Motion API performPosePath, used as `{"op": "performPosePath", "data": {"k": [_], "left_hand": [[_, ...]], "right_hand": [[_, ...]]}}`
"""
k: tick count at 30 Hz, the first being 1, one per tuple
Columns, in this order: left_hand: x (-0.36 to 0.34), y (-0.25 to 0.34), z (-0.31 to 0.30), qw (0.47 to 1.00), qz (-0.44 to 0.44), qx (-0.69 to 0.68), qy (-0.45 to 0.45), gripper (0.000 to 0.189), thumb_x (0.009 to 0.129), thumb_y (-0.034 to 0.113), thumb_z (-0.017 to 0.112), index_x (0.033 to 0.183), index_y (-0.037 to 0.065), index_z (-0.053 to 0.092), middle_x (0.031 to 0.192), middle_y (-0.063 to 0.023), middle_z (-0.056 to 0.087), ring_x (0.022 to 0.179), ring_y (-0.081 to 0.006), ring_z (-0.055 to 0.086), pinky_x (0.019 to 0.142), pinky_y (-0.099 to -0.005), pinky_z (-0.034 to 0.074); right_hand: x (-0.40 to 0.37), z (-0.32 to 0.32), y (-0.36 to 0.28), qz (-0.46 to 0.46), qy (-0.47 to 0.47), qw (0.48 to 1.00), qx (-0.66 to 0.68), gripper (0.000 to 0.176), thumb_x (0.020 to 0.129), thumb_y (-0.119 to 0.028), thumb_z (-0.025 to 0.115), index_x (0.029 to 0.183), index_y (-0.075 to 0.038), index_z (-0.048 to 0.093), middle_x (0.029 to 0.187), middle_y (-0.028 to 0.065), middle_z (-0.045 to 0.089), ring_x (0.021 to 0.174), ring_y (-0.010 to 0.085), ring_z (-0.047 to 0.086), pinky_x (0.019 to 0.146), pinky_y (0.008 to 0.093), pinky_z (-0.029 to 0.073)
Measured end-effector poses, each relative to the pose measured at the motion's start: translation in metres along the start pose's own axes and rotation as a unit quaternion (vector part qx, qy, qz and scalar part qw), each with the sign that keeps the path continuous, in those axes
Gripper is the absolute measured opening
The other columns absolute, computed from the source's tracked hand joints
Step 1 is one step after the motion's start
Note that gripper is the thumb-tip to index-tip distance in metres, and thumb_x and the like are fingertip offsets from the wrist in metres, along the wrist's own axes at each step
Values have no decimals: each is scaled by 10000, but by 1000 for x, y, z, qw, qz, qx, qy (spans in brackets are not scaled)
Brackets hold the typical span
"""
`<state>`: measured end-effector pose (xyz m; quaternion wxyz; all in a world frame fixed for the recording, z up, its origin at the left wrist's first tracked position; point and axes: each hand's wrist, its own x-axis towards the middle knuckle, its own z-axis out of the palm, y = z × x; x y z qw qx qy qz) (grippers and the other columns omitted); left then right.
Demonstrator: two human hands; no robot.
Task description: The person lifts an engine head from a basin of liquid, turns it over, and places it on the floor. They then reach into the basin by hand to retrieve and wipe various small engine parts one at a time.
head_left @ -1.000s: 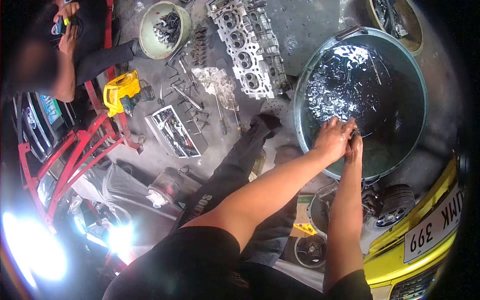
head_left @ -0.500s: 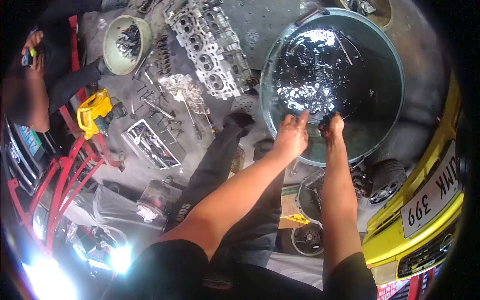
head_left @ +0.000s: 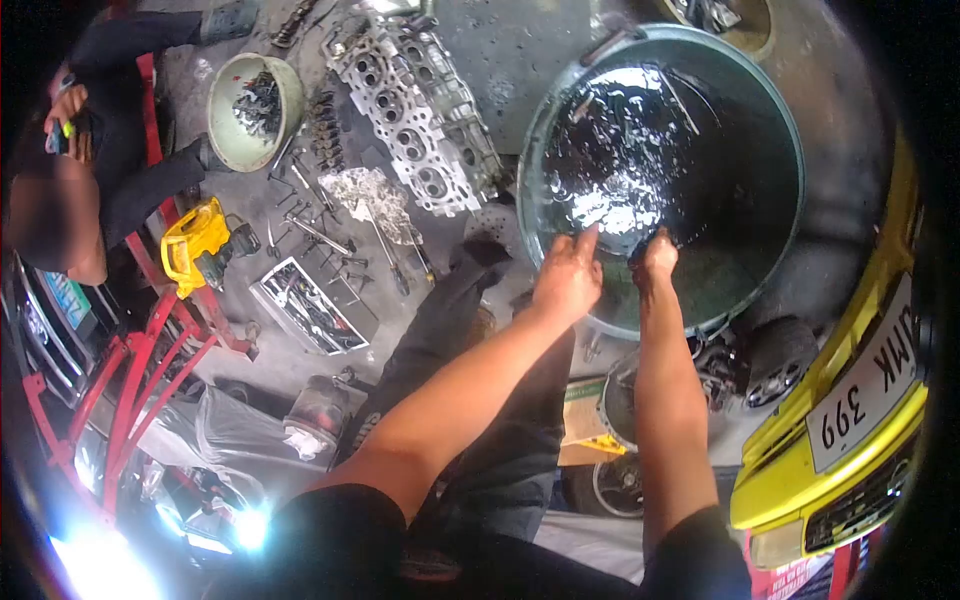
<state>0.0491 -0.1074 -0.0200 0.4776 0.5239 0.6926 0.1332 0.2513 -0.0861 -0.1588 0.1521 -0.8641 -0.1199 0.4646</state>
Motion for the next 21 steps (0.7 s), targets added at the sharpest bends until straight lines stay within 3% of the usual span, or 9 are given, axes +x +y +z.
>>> {"op": "performPosePath", "data": {"k": [4, 7, 9, 12, 14, 15, 17, 18, 21], "left_hand": [[22, -6, -11, 999, 15, 28, 25, 625, 826, 110, 647, 1414, 137, 438, 1046, -191, 611, 954, -374, 596, 829, -449, 510], [26, 9, -22, 996, 63, -25, -56, 740, 802, 125, 705, 1469, 158, 385, 1203, -200, 585, 1023, -390, 574, 905, -445, 485], [38, 16, -22, 985, 139, -1, -105, 777, 784, 100, 718, 1479, 156, 374, 1313, -156, 561, 1119, -364, 552, 965, -440, 456], [57, 17, -22, 975, 166, 12, -147, 708, 759, 40, 702, 1417, 154, 467, 1354, -137, 553, 1258, -298, 519, 1023, -403, 443], [76, 20, -42, 977, 162, -17, -135, 623, 770, 23, 666, 1367, 125, 517, 1302, -142, 591, 1199, -279, 571, 991, -367, 470], [85, 20, -55, 980, 172, -12, -95, 583, 777, 14, 646, 1342, 107, 537, 1266, -140, 615, 1146, -265, 611, 961, -348, 490], [114, 30, -96, 970, 234, 23, 61, 549, 784, 19, 626, 1321, 99, 548, 1229, -120, 634, 1044, -234, 647, 896, -332, 515], [126, 40, -119, 984, 159, -62, 60, 535, 776, 94, 646, 1304, 97, 558, 1221, -111, 634, 994, -222, 649, 875, -323, 514], [185, 11, -166, 980, 105, 129, 107, 570, 800, 274, 682, 1321, 93, 540, 1261, -157, 617, 1054, -309, 642, 933, -370, 488]], "right_hand": [[-29, -6, -18, 147, -3, 962, 230, 363, 961, -457, 442, 744, -170, 482, 543, -24, 350, 412, 135, 320, 403, 334, 257], [-62, -12, -24, 151, -90, 935, 307, 382, 939, -516, 459, 897, -153, 572, 638, 2, 481, 521, 160, 440, 469, 319, 318], [-94, -15, -57, 183, -177, 907, 334, 629, 973, -626, 341, 1086, -48, 562, 874, 96, 634, 747, 235, 609, 645, 368, 495], [-141, -17, -89, 166, -280, 883, 339, 977, 849, -804, 363, 1508, -84, 303, 1345, 23, 522, 887, 186, 572, 689, 296, 420], [-112, -17, -50, 109, -521, 658, 533, 955, 867, -794, 349, 1509, -89, 295, 1440, 98, 449, 1097, 227, 554, 896, 363, 439], [-158, -19, -103, 76, -367, 815, 443, 930, 883, -776, 344, 1510, -90, 294, 1459, 121, 433, 1152, 231, 545, 932, 364, 442], [-153, -22, -95, 33, -317, 864, 391, 863, 914, -718, 378, 1495, -82, 318, 1468, 111, 430, 1198, 238, 531, 954, 371, 444], [-151, -24, -86, 16, -289, 886, 364, 829, 930, -689, 395, 1488, -78, 329, 1473, 106, 428, 1221, 242, 524, 965, 374, 445], [-126, -30, -40, 9, -143, 959, 246, 722, 956, -586, 467, 1453, -69, 384, 1468, 91, 439, 1192, 252, 543, 953, 382, 449]]}}
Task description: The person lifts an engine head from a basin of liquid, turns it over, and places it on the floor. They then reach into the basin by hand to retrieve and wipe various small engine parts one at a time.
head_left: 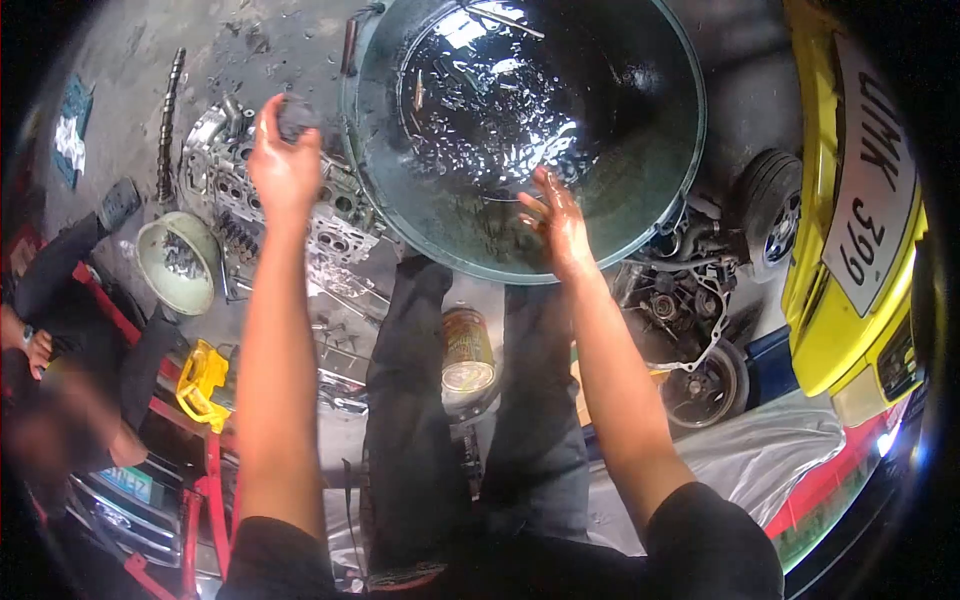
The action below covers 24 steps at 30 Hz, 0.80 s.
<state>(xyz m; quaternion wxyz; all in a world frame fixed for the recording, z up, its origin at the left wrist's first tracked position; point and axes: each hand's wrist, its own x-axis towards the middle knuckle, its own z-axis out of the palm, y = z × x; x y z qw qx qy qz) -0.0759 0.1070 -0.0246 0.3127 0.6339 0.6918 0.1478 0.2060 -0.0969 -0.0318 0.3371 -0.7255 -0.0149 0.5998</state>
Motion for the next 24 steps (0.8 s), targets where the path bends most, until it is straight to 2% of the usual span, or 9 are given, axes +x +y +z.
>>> {"op": "performPosePath", "data": {"k": [2, 4, 5, 8, 13, 14, 16, 19, 24], "left_hand": [[35, -36, 10, 989, 13, 142, -27, 632, 810, 368, 703, 1347, 93, 515, 1277, -198, 599, 1093, -359, 622, 958, -400, 475], [41, -51, 18, 968, -8, 232, -91, 711, 812, 437, 718, 1389, 98, 478, 1293, -239, 577, 1132, -393, 597, 970, -423, 467], [40, -53, 26, 989, -19, 135, -60, 869, 784, 511, 731, 1458, 79, 394, 1302, -272, 561, 1180, -370, 578, 935, -401, 492], [16, -2, 36, 889, -370, -109, -248, 896, 784, 510, 738, 1443, 12, 391, 1287, -261, 570, 1144, -318, 597, 874, -376, 520], [-49, -24, 73, 972, -167, -34, -159, 346, 805, 204, 702, 1058, -27, 648, 928, -116, 697, 808, -222, 656, 706, -356, 527], [-62, -6, 66, 972, -157, -99, -143, 351, 750, 241, 712, 972, -31, 691, 883, -183, 719, 835, -298, 692, 785, -390, 517], [-86, 51, 51, 962, -212, -120, -121, 297, 751, 195, 694, 953, -23, 689, 847, -168, 713, 785, -258, 675, 760, -371, 513], [-108, 80, 55, 994, -70, -70, -47, 242, 761, 168, 671, 916, -17, 675, 814, -110, 700, 720, -197, 645, 708, -346, 504], [-135, 146, 49, 973, -176, -142, -52, 226, 793, 108, 668, 974, -27, 661, 859, -105, 694, 765, -189, 629, 740, -335, 499]], "right_hand": [[21, -27, 33, -7, 77, 997, 11, 591, 972, -469, 516, 1382, -45, 480, 1398, 88, 518, 1128, 223, 582, 918, 361, 467], [40, -63, 59, -71, 114, 976, -170, 528, 975, -426, 529, 1310, -18, 547, 1279, 112, 605, 1061, 215, 611, 890, 344, 480], [37, -75, 70, -119, 145, 961, -205, 481, 983, -390, 530, 1299, -28, 556, 1276, 194, 591, 1140, 318, 592, 981, 401, 454], [32, -114, 88, -115, 119, 927, -336, 463, 980, -366, 523, 1290, -23, 560, 1318, 227, 555, 1190, 375, 554, 1017, 423, 421], [18, -145, 92, -132, 15, 858, -497, 511, 955, -369, 555, 1340, -35, 518, 1420, 218, 465, 1357, 394, 379, 1135, 462, 300], [21, -147, 89, -153, -2, 848, -508, 521, 956, -372, 554, 1356, -42, 504, 1442, 211, 442, 1374, 387, 356, 1146, 461, 284], [14, -145, 73, -186, -46, 828, -528, 542, 957, -377, 553, 1388, -57, 476, 1485, 196, 397, 1408, 373, 310, 1166, 458, 251], [8, -101, 51, -251, -177, 763, -568, 526, 965, -368, 518, 1392, -66, 472, 1506, 146, 377, 1439, 354, 251, 1176, 470, 225], [49, -3, 49, -423, -281, 672, -538, 446, 1000, -287, 445, 1394, -80, 478, 1506, 100, 387, 1452, 358, 208, 1169, 546, 195]]}}
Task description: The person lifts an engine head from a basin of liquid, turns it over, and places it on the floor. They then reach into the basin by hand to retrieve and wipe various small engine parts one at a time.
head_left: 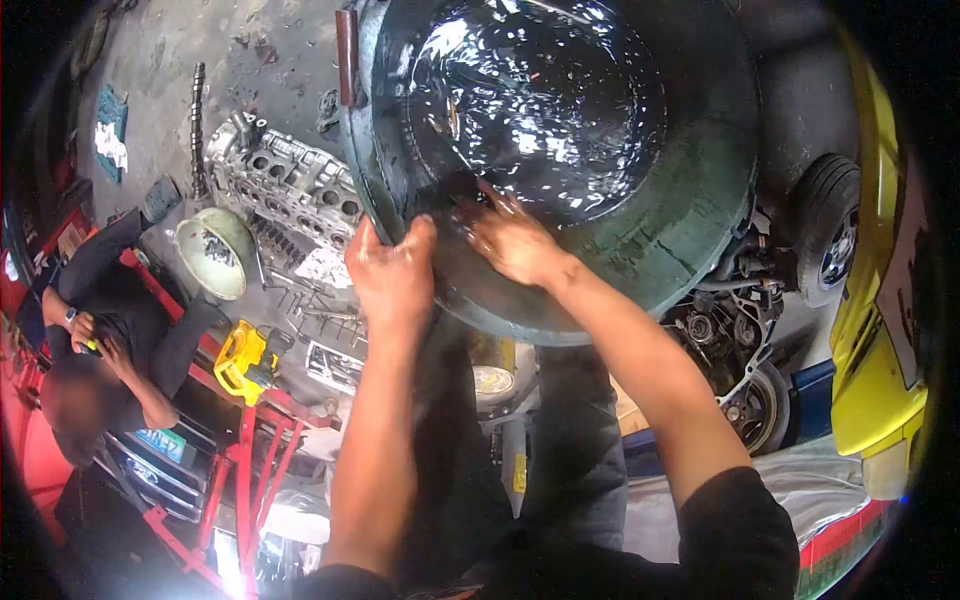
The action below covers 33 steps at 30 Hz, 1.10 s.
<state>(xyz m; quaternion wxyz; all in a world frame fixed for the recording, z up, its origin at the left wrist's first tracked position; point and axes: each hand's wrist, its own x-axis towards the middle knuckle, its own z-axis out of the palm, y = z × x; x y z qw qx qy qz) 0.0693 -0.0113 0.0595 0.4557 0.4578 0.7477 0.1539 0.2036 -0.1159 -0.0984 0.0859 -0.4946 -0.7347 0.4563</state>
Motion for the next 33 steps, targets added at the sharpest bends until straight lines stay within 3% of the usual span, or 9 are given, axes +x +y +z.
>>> {"op": "performPosePath", "data": {"k": [8, 10, 14, 15, 18, 25, 27, 31, 33], "left_hand": [[-31, 13, 24, 996, 2, 32, 83, 173, 788, 89, 701, 900, -18, 623, 751, -99, 627, 662, -210, 570, 642, -365, 470], [-41, 10, 25, 995, 8, 58, 83, 182, 773, 77, 711, 871, -21, 592, 690, -82, 564, 623, -195, 516, 598, -358, 435], [-50, 23, 37, 993, 37, 34, 110, 181, 763, 54, 702, 827, -25, 553, 668, -72, 520, 594, -164, 458, 551, -337, 398], [-50, 27, 40, 993, 33, 17, 112, 181, 764, 55, 700, 826, -27, 551, 668, -70, 522, 590, -164, 457, 546, -335, 396], [-53, 38, 41, 994, 1, 20, 110, 173, 776, 68, 682, 830, -29, 550, 676, -61, 530, 588, -163, 458, 542, -323, 392], [-51, 33, 43, 989, 39, 56, 128, 147, 785, 70, 657, 842, -28, 565, 688, -72, 541, 599, -173, 467, 558, -332, 401], [-51, 37, 43, 991, 20, 47, 127, 144, 786, 72, 655, 846, -27, 570, 700, -77, 551, 609, -177, 473, 573, -329, 411], [-49, 50, 42, 988, 2, 77, 133, 145, 783, 69, 655, 867, -25, 583, 730, -74, 573, 635, -175, 492, 609, -315, 429], [-47, 56, 44, 987, 9, 78, 137, 156, 776, 62, 660, 885, -24, 589, 740, -65, 581, 646, -168, 501, 617, -310, 436]], "right_hand": [[118, 9, 100, -61, 238, 942, -226, 586, 991, -552, 302, 1528, -327, 241, 1600, -37, 224, 1496, 272, 92, 1200, 543, -11], [142, -29, 117, 162, 163, 925, -301, 609, 990, -601, 240, 1537, -339, 187, 1604, -25, 211, 1494, 274, 105, 1196, 554, 9], [129, -103, 156, 153, 195, 946, -209, 605, 1005, -499, 352, 1481, -127, 374, 1544, 134, 337, 1444, 347, 262, 1154, 547, 196], [126, -119, 167, 229, 74, 960, -145, 675, 999, -518, 310, 1559, -177, 150, 1629, 56, 110, 1493, 343, 57, 1176, 586, 10], [92, -105, 234, 220, 144, 945, -196, 677, 981, -577, 360, 1552, -272, 159, 1608, 45, 197, 1476, 323, 172, 1178, 561, 160], [37, -105, 297, 404, 38, 908, -106, 497, 993, -417, 453, 1296, -33, 539, 1170, 246, 632, 1117, 401, 592, 968, 437, 471], [43, -93, 238, 301, 160, 922, -183, 342, 941, -349, 571, 998, -15, 617, 883, 179, 666, 796, 343, 653, 743, 415, 546], [73, -63, 104, 206, 28, 976, -56, 388, 931, -431, 540, 1038, -73, 642, 881, 145, 690, 795, 327, 684, 720, 455, 543], [100, -45, 83, -11, 136, 988, -71, 405, 879, -410, 583, 1169, -132, 636, 1282, 111, 512, 1197, 299, 463, 1053, 471, 286]]}}
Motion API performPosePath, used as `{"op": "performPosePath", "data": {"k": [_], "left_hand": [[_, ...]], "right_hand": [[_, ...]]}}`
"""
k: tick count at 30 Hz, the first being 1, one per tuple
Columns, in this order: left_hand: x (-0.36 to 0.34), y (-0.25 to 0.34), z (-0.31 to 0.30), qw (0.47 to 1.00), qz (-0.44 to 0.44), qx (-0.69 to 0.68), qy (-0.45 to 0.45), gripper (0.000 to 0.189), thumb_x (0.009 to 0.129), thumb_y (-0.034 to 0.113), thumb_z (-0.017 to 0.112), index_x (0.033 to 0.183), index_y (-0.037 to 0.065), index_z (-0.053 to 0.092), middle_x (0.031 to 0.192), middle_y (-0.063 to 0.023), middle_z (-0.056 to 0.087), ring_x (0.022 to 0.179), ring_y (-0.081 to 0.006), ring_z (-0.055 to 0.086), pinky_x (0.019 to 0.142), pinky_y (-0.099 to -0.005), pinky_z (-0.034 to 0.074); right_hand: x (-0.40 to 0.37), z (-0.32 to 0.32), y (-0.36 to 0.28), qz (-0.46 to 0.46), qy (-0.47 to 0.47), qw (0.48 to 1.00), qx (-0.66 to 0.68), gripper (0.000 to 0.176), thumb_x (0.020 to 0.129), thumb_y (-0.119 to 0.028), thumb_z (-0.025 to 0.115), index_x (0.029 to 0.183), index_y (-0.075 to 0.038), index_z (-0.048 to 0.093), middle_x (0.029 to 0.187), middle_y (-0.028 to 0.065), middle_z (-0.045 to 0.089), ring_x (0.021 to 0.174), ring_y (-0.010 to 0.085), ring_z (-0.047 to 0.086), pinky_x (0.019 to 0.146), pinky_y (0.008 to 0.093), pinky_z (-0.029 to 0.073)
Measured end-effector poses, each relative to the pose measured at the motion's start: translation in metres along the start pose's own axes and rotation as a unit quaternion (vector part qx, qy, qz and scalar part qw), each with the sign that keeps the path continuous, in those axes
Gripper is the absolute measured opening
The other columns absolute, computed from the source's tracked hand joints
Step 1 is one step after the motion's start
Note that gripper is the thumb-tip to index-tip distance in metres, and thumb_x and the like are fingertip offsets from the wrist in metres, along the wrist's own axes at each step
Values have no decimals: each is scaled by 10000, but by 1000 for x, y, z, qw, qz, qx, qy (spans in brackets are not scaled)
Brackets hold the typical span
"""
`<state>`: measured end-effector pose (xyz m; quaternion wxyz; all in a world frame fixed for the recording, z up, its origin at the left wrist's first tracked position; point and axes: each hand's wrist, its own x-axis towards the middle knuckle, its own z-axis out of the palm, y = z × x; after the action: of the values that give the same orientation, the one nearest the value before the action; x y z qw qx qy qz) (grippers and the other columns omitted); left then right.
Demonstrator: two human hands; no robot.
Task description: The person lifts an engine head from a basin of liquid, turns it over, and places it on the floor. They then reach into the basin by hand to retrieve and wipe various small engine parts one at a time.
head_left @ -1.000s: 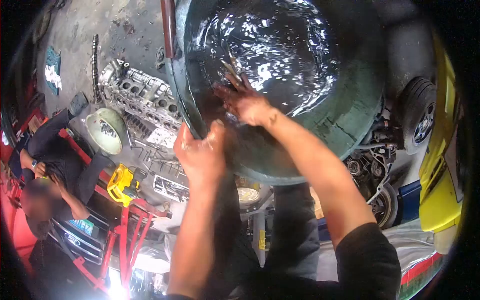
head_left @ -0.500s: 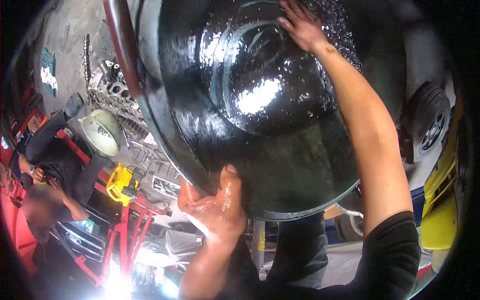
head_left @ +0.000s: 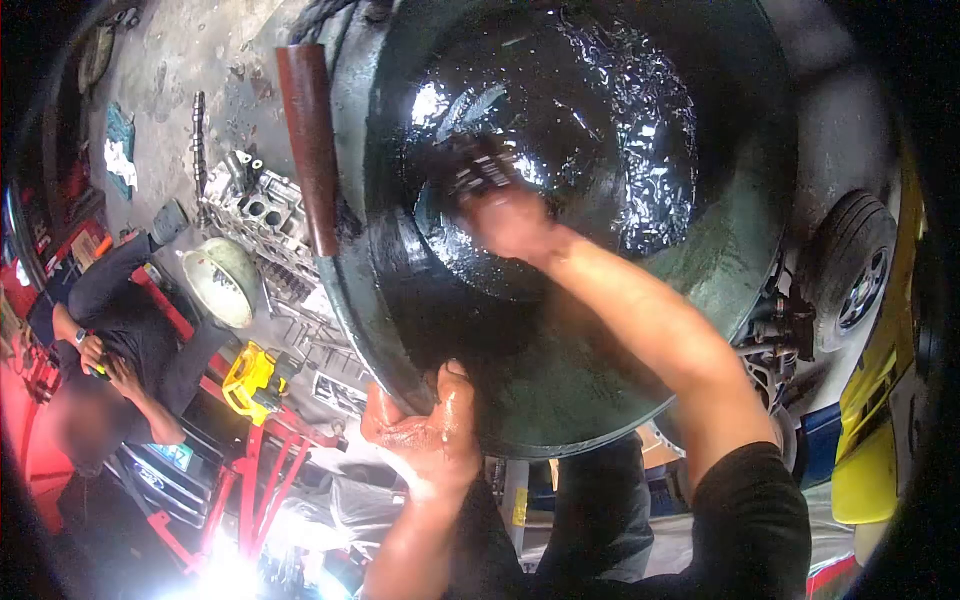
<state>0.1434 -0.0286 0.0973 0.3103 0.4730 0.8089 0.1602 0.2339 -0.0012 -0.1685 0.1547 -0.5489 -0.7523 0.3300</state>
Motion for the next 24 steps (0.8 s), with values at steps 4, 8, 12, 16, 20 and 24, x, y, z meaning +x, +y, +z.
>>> {"op": "performPosePath", "data": {"k": [4, 8, 12, 16, 20, 24], "left_hand": [[9, 9, -2, 1000, 21, 1, -15, 194, 754, 50, 679, 914, -22, 596, 752, -51, 592, 663, -155, 519, 621, -311, 449], [20, 16, -1, 999, 13, -14, -27, 211, 739, 45, 684, 922, -18, 601, 752, -61, 595, 672, -152, 529, 618, -314, 454], [27, 18, -4, 999, 30, 23, -36, 199, 720, 62, 693, 875, -8, 589, 706, -56, 570, 623, -146, 502, 582, -308, 436], [25, 14, -2, 998, 52, 19, -24, 176, 715, 85, 697, 811, 4, 573, 651, -59, 540, 579, -151, 476, 544, -316, 409], [15, 20, 0, 999, 30, 30, -23, 175, 720, 111, 696, 763, 12, 558, 617, -65, 521, 558, -161, 462, 525, -326, 387], [9, 19, 4, 999, 32, 30, 3, 178, 730, 121, 695, 757, 13, 556, 622, -62, 525, 566, -162, 465, 539, -327, 389]], "right_hand": [[36, 14, 8, -134, -20, 975, -175, 582, 871, -481, 581, 1386, -218, 509, 1542, 60, 336, 1458, 248, 230, 1228, 475, 98], [60, -29, 31, -51, -12, 983, -178, 673, 934, -535, 485, 1504, -217, 321, 1583, 67, 245, 1483, 244, 153, 1226, 471, 72], [86, -31, 82, -11, 64, 983, -170, 724, 979, -543, 386, 1546, -146, 175, 1602, 87, 181, 1489, 265, 119, 1224, 459, 35], [81, -41, 146, 43, 86, 978, -183, 738, 993, -522, 363, 1540, -75, 151, 1602, 122, 167, 1489, 278, 116, 1222, 443, 26], [45, -46, 191, 162, 67, 978, -112, 762, 992, -532, 362, 1537, -49, 136, 1597, 152, 165, 1483, 297, 138, 1217, 432, 103], [16, -62, 195, 298, -31, 953, -40, 776, 991, -560, 326, 1538, -47, 127, 1602, 162, 139, 1456, 340, 210, 1198, 416, 189]]}}
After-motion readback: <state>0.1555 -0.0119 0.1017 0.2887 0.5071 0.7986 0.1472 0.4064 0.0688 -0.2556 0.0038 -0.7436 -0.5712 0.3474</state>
